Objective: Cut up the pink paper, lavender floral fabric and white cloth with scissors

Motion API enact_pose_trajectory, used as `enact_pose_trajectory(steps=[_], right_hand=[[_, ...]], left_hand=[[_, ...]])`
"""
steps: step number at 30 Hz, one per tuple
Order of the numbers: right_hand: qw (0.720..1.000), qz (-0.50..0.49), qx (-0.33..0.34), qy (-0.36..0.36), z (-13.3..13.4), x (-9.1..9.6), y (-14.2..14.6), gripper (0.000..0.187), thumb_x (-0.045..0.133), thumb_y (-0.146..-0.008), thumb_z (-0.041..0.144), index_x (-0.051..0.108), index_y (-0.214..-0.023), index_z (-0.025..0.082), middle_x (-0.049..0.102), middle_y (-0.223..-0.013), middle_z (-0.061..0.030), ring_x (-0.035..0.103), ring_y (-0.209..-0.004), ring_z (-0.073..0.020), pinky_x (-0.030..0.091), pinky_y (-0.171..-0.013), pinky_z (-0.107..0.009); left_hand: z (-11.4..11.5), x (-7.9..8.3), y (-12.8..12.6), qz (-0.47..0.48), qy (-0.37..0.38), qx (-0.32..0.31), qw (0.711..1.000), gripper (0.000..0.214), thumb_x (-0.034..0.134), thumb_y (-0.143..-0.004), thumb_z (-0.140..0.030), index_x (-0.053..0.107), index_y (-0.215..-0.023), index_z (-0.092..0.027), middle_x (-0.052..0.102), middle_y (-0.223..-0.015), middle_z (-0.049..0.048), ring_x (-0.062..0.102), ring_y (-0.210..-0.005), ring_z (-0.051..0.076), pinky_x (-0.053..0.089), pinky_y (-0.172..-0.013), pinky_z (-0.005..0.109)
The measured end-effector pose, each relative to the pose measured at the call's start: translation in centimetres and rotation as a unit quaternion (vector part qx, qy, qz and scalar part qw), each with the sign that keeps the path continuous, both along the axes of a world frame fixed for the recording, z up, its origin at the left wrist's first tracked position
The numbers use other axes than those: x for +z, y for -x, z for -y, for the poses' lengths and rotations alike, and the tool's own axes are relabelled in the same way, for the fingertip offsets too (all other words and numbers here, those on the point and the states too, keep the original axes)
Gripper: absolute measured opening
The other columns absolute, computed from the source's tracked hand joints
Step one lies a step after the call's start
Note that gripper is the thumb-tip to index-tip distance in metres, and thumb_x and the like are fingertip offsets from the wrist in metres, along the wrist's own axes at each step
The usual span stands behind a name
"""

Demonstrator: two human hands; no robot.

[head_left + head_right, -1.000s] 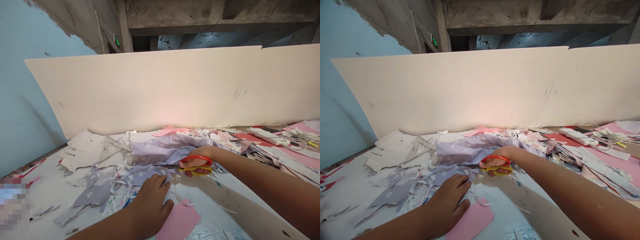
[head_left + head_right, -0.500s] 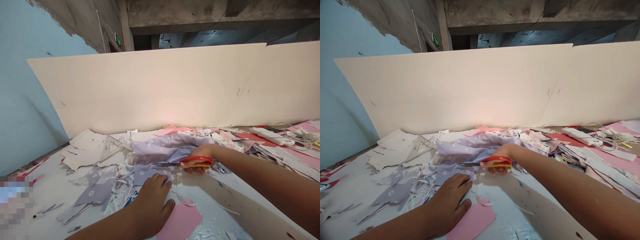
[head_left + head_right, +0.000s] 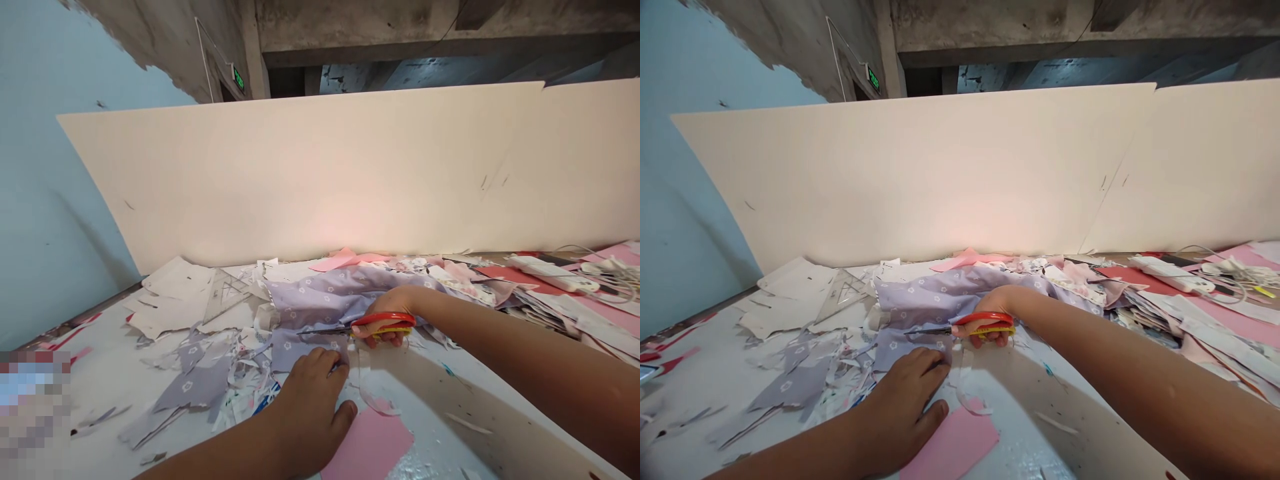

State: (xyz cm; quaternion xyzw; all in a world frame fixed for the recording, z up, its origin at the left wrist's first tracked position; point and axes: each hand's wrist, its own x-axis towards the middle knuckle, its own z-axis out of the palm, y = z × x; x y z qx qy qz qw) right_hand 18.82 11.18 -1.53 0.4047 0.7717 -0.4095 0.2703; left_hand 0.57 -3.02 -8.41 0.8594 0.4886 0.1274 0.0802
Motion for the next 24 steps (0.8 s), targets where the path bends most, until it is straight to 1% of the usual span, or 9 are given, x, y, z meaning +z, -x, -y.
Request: enact_pose_trajectory(steps=[5,8,10,13,18,24], right_hand=[[0.997,-0.002,-0.001,-0.072,0.5,-0.3,-0.1,0.052,0.050,-0.064,0.067,0.061,-0.079,0.018,0.048,-0.057,0.0015,0.049,-0.047,-0.0113,0.041,-0.047,-0.025],[0.995,-0.025,0.002,-0.101,0.3,-0.8,-0.5,0.052,0.049,-0.065,0.065,0.061,-0.078,0.016,0.048,-0.056,0.0007,0.048,-0.045,-0.0107,0.039,-0.045,-0.024],[0.995,-0.029,0.006,-0.100,0.2,-0.9,-0.6,0.053,0.049,-0.065,0.064,0.061,-0.078,0.014,0.049,-0.056,0.0001,0.049,-0.045,-0.0110,0.039,-0.045,-0.024],[0.995,-0.019,0.005,-0.095,0.5,-0.5,-0.3,0.052,0.049,-0.065,0.065,0.062,-0.078,0.016,0.050,-0.056,-0.0003,0.050,-0.047,-0.0124,0.039,-0.045,-0.024],[0.999,0.006,-0.021,-0.044,1.0,0.3,0.7,0.056,0.048,-0.062,0.070,0.062,-0.078,0.018,0.052,-0.060,-0.0023,0.055,-0.055,-0.0167,0.041,-0.048,-0.026],[0.999,0.015,-0.020,-0.034,0.7,0.2,2.0,0.056,0.047,-0.061,0.071,0.063,-0.079,0.020,0.053,-0.063,-0.0022,0.056,-0.056,-0.0179,0.041,-0.048,-0.027]], left_hand=[[0.1,0.1,-0.1,-0.001,0.000,-0.003,1.000,0.039,0.038,-0.080,-0.033,0.048,-0.117,-0.023,0.048,-0.116,0.0076,0.040,-0.104,0.024,0.033,-0.091,0.041],[0.1,0.0,-0.2,-0.003,-0.008,-0.002,1.000,0.038,0.039,-0.080,-0.033,0.049,-0.115,-0.023,0.047,-0.116,0.0071,0.040,-0.104,0.023,0.033,-0.090,0.041],[0.1,0.1,-0.2,-0.006,-0.010,-0.001,1.000,0.037,0.039,-0.080,-0.033,0.050,-0.114,-0.023,0.048,-0.115,0.0072,0.040,-0.103,0.023,0.034,-0.090,0.041],[0.2,0.2,-0.2,-0.006,-0.010,-0.001,1.000,0.036,0.039,-0.080,-0.032,0.050,-0.113,-0.022,0.048,-0.114,0.0069,0.040,-0.102,0.023,0.034,-0.089,0.040],[0.4,0.3,-0.2,0.004,-0.013,0.001,1.000,0.036,0.040,-0.080,-0.032,0.050,-0.113,-0.023,0.048,-0.115,0.0063,0.040,-0.103,0.023,0.033,-0.091,0.039],[0.3,0.1,-0.1,-0.005,-0.016,-0.002,1.000,0.039,0.039,-0.080,-0.033,0.047,-0.117,-0.023,0.048,-0.116,0.0066,0.039,-0.104,0.023,0.034,-0.091,0.040]])
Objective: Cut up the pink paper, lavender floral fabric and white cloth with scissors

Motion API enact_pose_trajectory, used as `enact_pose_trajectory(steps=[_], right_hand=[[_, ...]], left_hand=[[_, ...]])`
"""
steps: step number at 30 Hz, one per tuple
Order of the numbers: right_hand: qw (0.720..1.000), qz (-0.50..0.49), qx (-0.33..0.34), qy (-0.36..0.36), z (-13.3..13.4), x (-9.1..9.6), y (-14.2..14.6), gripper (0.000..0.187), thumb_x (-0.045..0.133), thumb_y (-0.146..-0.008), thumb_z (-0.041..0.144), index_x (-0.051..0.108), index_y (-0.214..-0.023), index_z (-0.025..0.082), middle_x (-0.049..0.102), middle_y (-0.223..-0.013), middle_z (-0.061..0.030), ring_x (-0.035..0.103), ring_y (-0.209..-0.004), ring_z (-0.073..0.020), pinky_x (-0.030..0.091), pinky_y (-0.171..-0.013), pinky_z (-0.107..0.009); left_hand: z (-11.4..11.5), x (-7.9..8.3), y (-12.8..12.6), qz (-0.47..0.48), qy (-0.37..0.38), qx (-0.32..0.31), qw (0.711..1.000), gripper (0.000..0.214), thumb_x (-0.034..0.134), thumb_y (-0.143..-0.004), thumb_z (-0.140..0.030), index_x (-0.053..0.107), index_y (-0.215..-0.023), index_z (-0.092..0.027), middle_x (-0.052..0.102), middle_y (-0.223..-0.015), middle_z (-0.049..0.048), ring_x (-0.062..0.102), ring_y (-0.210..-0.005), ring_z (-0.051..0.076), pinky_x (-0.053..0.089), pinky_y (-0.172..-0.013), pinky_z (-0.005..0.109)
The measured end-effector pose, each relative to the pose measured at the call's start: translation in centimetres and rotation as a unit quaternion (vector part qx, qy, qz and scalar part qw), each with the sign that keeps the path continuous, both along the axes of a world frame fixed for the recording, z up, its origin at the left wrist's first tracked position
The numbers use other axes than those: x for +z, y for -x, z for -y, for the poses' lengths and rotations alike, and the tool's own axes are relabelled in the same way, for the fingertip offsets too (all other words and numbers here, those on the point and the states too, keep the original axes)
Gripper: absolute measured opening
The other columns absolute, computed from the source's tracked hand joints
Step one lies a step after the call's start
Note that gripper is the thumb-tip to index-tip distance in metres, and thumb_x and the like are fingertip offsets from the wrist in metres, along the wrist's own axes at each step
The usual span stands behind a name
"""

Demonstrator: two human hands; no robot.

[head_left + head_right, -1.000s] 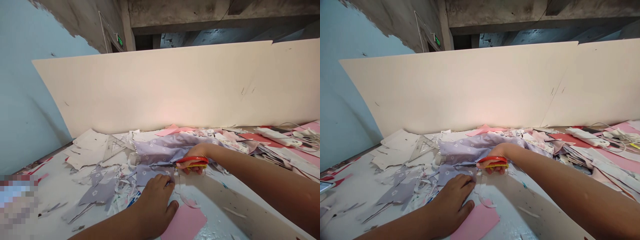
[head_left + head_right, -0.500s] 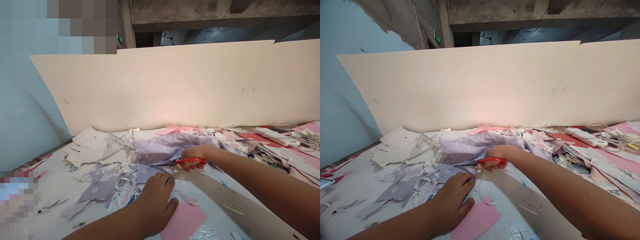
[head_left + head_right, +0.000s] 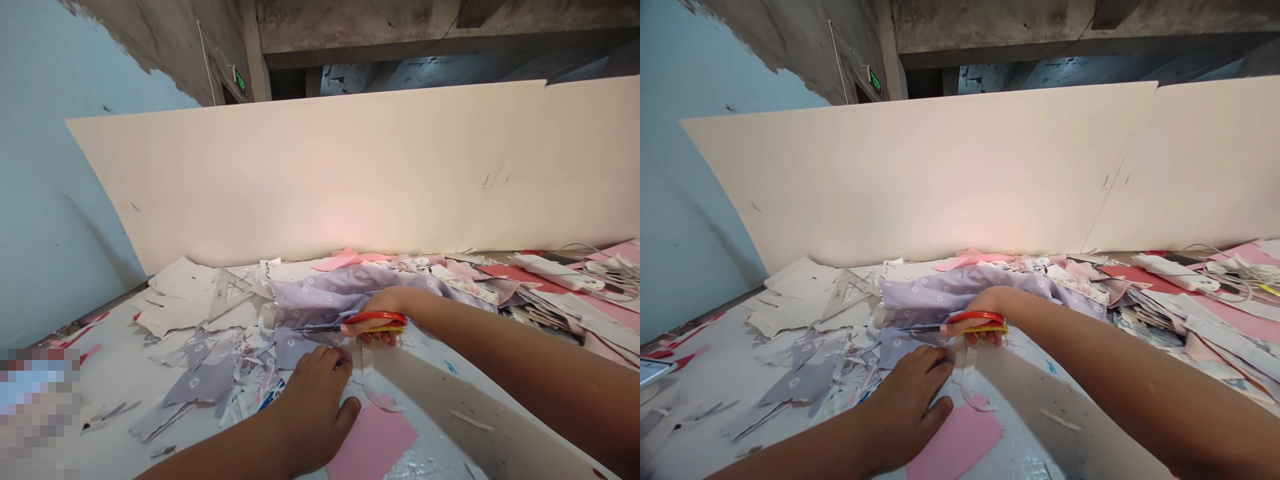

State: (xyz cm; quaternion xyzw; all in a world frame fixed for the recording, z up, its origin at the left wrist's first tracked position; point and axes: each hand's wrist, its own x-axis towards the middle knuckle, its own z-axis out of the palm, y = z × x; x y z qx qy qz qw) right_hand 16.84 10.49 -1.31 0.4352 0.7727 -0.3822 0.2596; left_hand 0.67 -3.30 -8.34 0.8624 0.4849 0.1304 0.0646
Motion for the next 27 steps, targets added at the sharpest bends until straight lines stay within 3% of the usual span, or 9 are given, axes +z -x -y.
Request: enact_pose_trajectory(steps=[6,18,27], right_hand=[[1.000,-0.007,0.012,0.002,0.0,0.2,0.8,0.058,0.047,-0.061,0.071,0.063,-0.081,0.019,0.052,-0.062,-0.0015,0.054,-0.052,-0.0159,0.041,-0.048,-0.027],[0.991,-0.043,0.080,-0.100,0.2,-0.7,0.8,0.057,0.046,-0.064,0.067,0.064,-0.081,0.016,0.048,-0.052,0.0010,0.047,-0.045,-0.0118,0.038,-0.045,-0.025],[0.997,-0.025,0.065,-0.018,-0.2,0.1,1.5,0.059,0.045,-0.065,0.070,0.060,-0.081,0.015,0.053,-0.067,-0.0018,0.053,-0.063,-0.0155,0.044,-0.061,-0.029]], left_hand=[[-0.1,0.0,0.1,-0.001,0.007,0.004,1.000,0.039,0.039,-0.080,-0.035,0.047,-0.118,-0.024,0.047,-0.116,0.0063,0.039,-0.105,0.023,0.032,-0.093,0.040],[-0.3,-0.3,0.2,0.004,-0.001,0.001,1.000,0.040,0.040,-0.080,-0.036,0.047,-0.117,-0.022,0.047,-0.115,0.0071,0.039,-0.104,0.023,0.033,-0.092,0.041],[-0.1,0.1,0.1,0.012,0.008,0.004,1.000,0.036,0.039,-0.081,-0.034,0.049,-0.114,-0.023,0.048,-0.114,0.0053,0.039,-0.104,0.023,0.032,-0.093,0.040]])
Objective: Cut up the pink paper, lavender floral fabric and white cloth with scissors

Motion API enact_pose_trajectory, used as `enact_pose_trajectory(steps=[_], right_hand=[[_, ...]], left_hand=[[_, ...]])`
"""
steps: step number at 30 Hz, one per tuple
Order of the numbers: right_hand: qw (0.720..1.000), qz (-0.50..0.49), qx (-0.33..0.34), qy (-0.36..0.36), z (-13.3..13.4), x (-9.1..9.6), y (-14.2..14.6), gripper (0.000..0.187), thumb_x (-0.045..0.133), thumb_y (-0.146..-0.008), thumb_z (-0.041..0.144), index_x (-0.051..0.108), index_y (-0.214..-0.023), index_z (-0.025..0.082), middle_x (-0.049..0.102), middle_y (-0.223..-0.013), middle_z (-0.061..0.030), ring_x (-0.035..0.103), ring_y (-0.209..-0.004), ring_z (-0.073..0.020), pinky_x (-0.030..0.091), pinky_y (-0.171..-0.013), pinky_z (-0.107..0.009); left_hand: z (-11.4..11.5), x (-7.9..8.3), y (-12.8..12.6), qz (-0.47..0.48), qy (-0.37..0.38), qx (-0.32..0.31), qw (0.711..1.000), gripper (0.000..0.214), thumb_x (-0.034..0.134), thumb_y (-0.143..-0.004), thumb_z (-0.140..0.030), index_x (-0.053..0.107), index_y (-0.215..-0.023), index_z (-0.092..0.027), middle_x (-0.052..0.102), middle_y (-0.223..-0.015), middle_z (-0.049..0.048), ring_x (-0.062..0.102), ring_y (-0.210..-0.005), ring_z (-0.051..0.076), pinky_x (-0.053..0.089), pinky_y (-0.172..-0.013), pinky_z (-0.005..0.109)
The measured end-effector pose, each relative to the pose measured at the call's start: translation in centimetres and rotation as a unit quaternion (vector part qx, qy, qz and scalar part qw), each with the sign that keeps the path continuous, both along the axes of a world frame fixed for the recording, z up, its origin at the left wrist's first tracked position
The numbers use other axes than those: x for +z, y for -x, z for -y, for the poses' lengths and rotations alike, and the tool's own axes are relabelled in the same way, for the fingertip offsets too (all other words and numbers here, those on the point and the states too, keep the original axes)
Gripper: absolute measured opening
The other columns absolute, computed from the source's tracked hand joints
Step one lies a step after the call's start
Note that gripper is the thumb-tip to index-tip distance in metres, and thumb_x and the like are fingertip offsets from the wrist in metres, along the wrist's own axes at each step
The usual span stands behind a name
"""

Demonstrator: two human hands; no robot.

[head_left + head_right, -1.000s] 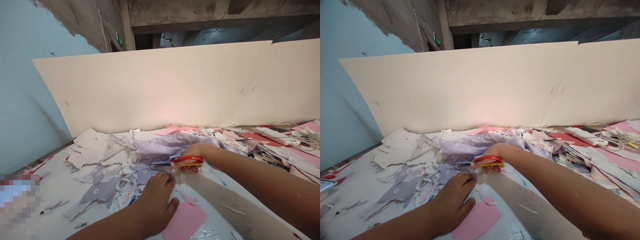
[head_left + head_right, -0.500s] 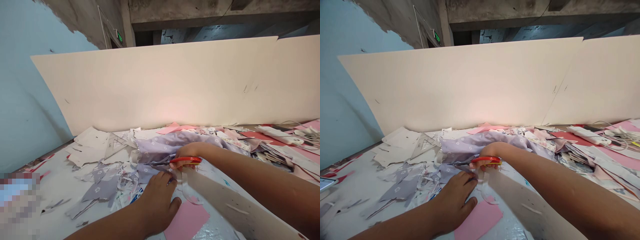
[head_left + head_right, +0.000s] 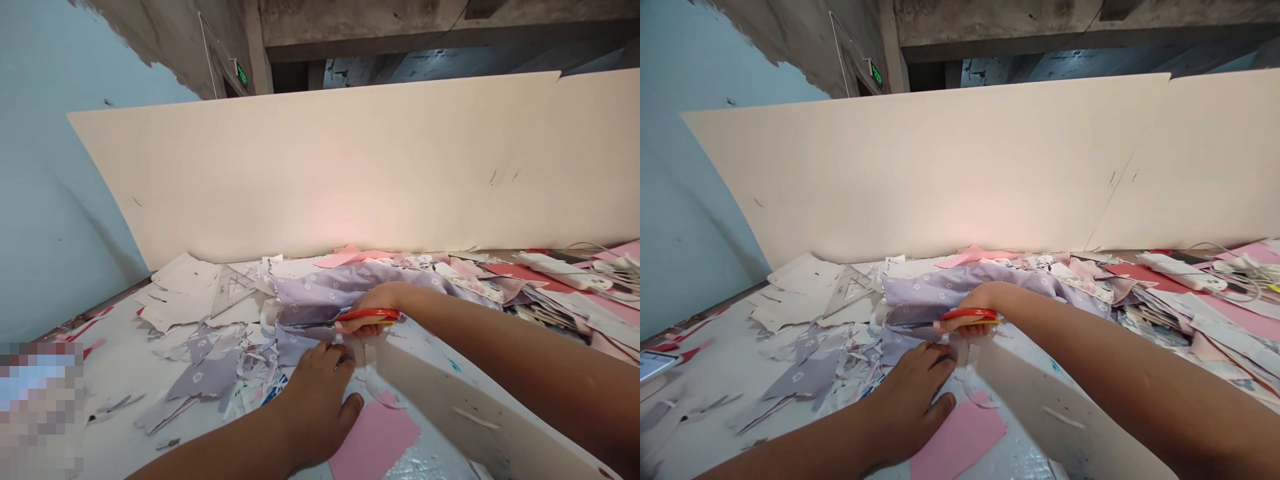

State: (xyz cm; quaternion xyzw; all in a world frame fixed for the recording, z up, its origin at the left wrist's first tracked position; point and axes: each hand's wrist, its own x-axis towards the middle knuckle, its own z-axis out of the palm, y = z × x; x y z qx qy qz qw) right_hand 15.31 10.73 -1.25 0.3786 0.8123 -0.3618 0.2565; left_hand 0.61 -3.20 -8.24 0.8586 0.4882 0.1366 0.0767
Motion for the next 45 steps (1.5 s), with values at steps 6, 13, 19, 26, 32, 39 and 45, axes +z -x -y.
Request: enact_pose_trajectory(steps=[6,13,19,26,32,39,45], right_hand=[[1.000,0.023,-0.020,-0.002,0.6,0.6,1.3,0.063,0.045,-0.062,0.073,0.060,-0.082,0.015,0.051,-0.068,-0.0019,0.051,-0.060,-0.0149,0.045,-0.061,-0.030],[0.997,0.032,0.042,-0.059,0.8,1.0,2.2,0.063,0.040,-0.065,0.073,0.062,-0.084,0.016,0.051,-0.057,-0.0016,0.049,-0.052,-0.0148,0.042,-0.056,-0.031],[0.991,0.004,0.041,-0.125,0.2,-0.5,2.0,0.061,0.042,-0.063,0.072,0.064,-0.079,0.017,0.049,-0.053,-0.0007,0.045,-0.045,-0.0125,0.037,-0.045,-0.027],[0.996,-0.049,0.011,-0.077,-0.2,-1.5,1.3,0.056,0.048,-0.061,0.070,0.062,-0.079,0.019,0.054,-0.064,-0.0003,0.050,-0.055,-0.0135,0.041,-0.052,-0.027],[1.000,-0.007,0.007,-0.015,0.1,-0.5,2.4,0.060,0.045,-0.061,0.073,0.060,-0.074,0.017,0.052,-0.063,-0.0012,0.050,-0.057,-0.0142,0.044,-0.059,-0.029],[1.000,-0.006,0.023,-0.020,0.3,-0.3,3.6,0.059,0.044,-0.061,0.073,0.060,-0.072,0.017,0.051,-0.061,-0.0010,0.049,-0.057,-0.0143,0.043,-0.058,-0.029],[0.990,0.010,0.063,-0.126,0.2,-0.2,4.2,0.056,0.040,-0.065,0.071,0.061,-0.067,0.020,0.053,-0.056,-0.0011,0.050,-0.052,-0.0151,0.040,-0.053,-0.029]], left_hand=[[0.0,-0.1,0.0,-0.017,0.001,0.001,1.000,0.037,0.037,-0.081,-0.034,0.048,-0.115,-0.023,0.047,-0.117,0.0051,0.038,-0.106,0.023,0.030,-0.094,0.040],[-0.1,-0.1,0.0,-0.021,0.001,0.002,1.000,0.039,0.037,-0.082,-0.035,0.046,-0.117,-0.023,0.045,-0.119,0.0058,0.037,-0.108,0.024,0.030,-0.094,0.040],[-0.1,-0.1,0.1,-0.026,0.001,0.004,1.000,0.039,0.036,-0.082,-0.037,0.046,-0.117,-0.022,0.047,-0.116,0.0071,0.039,-0.106,0.024,0.032,-0.092,0.041],[-0.1,0.0,0.2,-0.030,0.002,0.003,1.000,0.040,0.035,-0.082,-0.038,0.046,-0.117,-0.022,0.044,-0.120,0.0077,0.037,-0.107,0.025,0.031,-0.093,0.041],[0.0,0.2,0.0,-0.030,0.010,0.009,0.999,0.038,0.036,-0.082,-0.037,0.047,-0.115,-0.023,0.047,-0.115,0.0062,0.039,-0.105,0.023,0.031,-0.092,0.040],[0.0,0.1,0.1,-0.033,0.010,0.012,0.999,0.041,0.035,-0.082,-0.039,0.046,-0.117,-0.023,0.047,-0.116,0.0068,0.039,-0.105,0.025,0.032,-0.091,0.042],[-0.1,0.0,0.1,-0.038,0.006,0.013,0.999,0.039,0.035,-0.081,-0.039,0.048,-0.113,-0.021,0.045,-0.118,0.0078,0.037,-0.108,0.025,0.028,-0.094,0.043]])
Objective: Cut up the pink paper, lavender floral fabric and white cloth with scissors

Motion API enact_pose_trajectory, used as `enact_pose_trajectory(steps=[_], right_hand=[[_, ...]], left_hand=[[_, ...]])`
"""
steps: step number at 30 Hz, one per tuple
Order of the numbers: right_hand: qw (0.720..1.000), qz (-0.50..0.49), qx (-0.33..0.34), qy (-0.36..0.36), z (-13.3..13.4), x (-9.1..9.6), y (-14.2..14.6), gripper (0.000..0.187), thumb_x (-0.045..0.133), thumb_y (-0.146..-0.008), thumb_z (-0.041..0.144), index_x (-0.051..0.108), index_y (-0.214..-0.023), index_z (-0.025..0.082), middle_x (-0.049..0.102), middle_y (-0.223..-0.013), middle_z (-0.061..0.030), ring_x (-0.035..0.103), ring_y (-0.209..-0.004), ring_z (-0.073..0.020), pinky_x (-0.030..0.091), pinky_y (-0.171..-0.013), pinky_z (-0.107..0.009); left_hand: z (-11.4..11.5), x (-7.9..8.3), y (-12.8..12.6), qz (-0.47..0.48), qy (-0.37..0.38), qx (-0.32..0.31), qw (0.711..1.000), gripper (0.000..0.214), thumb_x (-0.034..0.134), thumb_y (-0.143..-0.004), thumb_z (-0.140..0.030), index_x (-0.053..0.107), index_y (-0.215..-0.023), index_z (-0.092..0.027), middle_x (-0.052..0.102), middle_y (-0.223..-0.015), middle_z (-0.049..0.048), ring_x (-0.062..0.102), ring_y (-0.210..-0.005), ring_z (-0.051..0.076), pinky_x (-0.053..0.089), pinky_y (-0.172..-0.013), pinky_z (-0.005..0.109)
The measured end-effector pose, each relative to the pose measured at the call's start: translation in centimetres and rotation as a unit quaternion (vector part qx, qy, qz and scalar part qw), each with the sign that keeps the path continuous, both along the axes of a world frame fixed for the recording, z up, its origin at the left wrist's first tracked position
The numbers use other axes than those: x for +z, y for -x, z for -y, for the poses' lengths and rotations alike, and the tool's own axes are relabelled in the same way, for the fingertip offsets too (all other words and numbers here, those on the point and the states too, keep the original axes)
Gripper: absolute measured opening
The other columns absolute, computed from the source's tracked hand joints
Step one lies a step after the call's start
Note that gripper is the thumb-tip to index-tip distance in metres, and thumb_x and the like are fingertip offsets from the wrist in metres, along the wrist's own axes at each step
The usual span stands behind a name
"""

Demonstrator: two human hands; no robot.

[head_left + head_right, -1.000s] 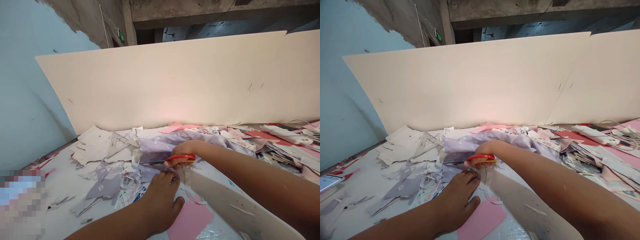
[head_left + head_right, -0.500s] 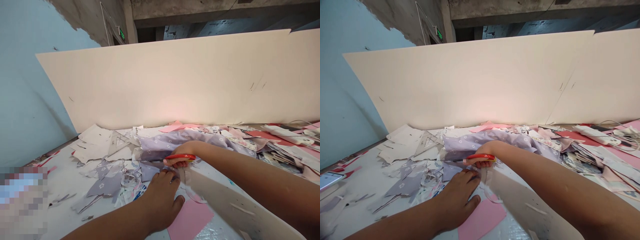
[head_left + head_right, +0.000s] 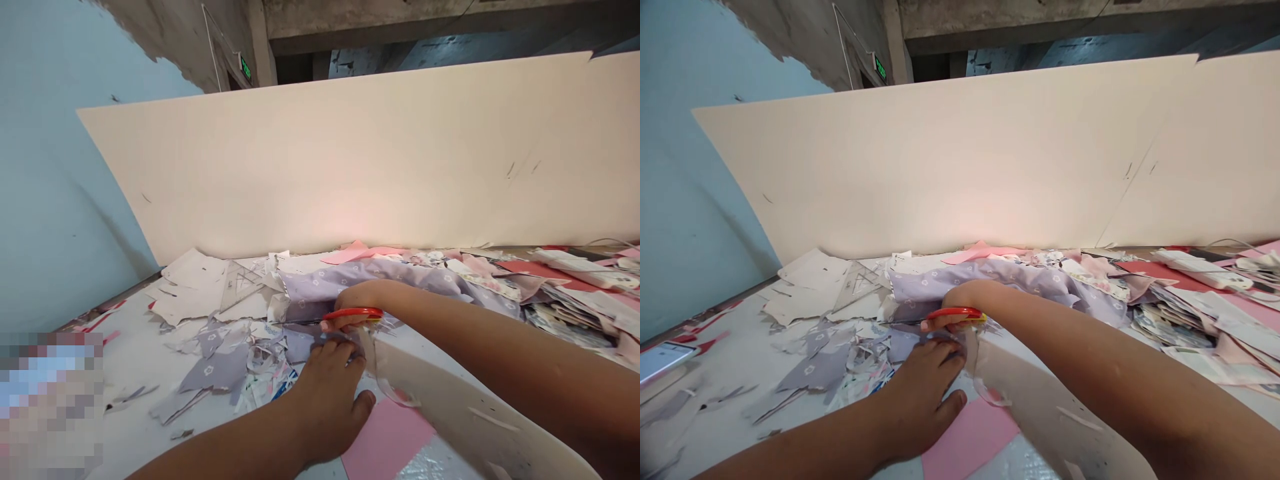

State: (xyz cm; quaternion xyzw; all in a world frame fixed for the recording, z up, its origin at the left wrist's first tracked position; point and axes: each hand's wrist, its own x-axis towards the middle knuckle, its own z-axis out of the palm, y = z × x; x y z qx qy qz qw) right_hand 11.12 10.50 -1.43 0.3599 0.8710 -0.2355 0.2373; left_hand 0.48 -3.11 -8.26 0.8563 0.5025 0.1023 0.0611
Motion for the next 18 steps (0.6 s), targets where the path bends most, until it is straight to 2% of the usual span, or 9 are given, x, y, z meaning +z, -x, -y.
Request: enact_pose_trajectory(steps=[3,10,14,18], right_hand=[[0.998,0.001,0.026,-0.054,0.1,-0.5,0.1,0.058,0.035,-0.067,0.071,0.062,-0.066,0.020,0.055,-0.056,-0.0021,0.050,-0.050,-0.0157,0.039,-0.050,-0.030],[0.995,-0.040,0.032,-0.080,0.8,-0.8,-0.2,0.057,0.037,-0.066,0.071,0.062,-0.067,0.020,0.055,-0.058,-0.0018,0.049,-0.051,-0.0158,0.036,-0.048,-0.029],[0.998,-0.030,0.011,-0.060,0.7,-0.3,-0.1,0.055,0.042,-0.062,0.071,0.063,-0.072,0.021,0.058,-0.069,-0.0026,0.051,-0.061,-0.0184,0.037,-0.053,-0.030],[0.999,0.015,0.025,-0.014,0.3,-0.2,0.8,0.057,0.038,-0.065,0.072,0.062,-0.071,0.020,0.055,-0.065,-0.0020,0.051,-0.061,-0.0183,0.039,-0.057,-0.032]], left_hand=[[-0.1,0.0,0.1,-0.003,-0.003,0.002,1.000,0.038,0.035,-0.081,-0.040,0.050,-0.111,-0.020,0.047,-0.115,0.0084,0.038,-0.106,0.025,0.029,-0.093,0.043],[0.1,0.0,0.1,0.001,-0.004,-0.004,1.000,0.039,0.035,-0.082,-0.039,0.048,-0.113,-0.021,0.047,-0.114,0.0081,0.039,-0.105,0.025,0.030,-0.092,0.042],[0.2,0.0,0.0,0.000,-0.005,0.001,1.000,0.040,0.033,-0.082,-0.040,0.046,-0.116,-0.022,0.047,-0.117,0.0081,0.038,-0.108,0.026,0.031,-0.092,0.043],[0.1,0.0,0.0,-0.008,0.002,-0.002,1.000,0.040,0.033,-0.082,-0.040,0.047,-0.116,-0.023,0.048,-0.114,0.0077,0.039,-0.107,0.026,0.032,-0.090,0.044]])
